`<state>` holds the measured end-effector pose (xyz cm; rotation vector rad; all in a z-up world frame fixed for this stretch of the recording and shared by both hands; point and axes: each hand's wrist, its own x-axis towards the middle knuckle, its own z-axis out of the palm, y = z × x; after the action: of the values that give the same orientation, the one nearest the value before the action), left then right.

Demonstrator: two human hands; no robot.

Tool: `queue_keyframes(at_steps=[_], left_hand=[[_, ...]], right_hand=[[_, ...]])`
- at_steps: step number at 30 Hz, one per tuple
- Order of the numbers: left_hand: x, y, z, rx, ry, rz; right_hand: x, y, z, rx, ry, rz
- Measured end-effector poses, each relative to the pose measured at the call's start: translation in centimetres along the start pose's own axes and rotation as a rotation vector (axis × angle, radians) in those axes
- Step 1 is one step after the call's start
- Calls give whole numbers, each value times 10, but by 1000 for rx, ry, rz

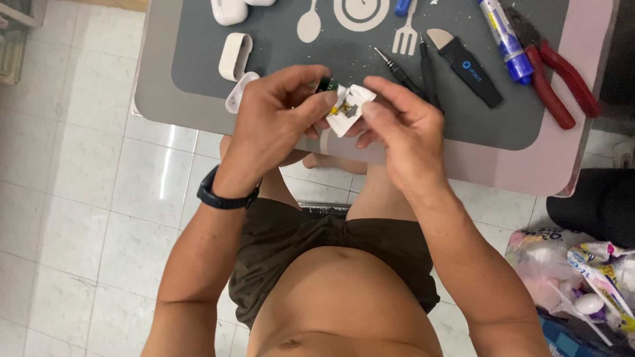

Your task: Disassembling and inspecting small electronic components of an earbud using a screwdriver and marker.

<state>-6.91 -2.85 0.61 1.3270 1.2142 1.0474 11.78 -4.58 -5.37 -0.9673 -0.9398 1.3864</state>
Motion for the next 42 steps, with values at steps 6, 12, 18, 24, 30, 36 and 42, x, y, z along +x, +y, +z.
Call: queue_keyframes(at_steps=[6,12,18,24,30,36,42], left_hand=[[10,42,4,222,-72,-161],[11,57,6,250,-78,-184],[9,58,6,208,-70,-192],[7,47,8,102,-66,-180],[6,48,13,42,-71,-155],[5,33,11,-63,-39,-140],[4,-9,2,-218,-36,53]], right_hand=[[9,-17,0,198,-1,378],[12,-18,0,259,36,514],[15,-10,-8,309,-5,500],[16,-5,-15,405,-25,517],[18,2,-23,474,-49,542],[6,-6,-8,322,-22,296],[1,25,-15,201,-7,-101]])
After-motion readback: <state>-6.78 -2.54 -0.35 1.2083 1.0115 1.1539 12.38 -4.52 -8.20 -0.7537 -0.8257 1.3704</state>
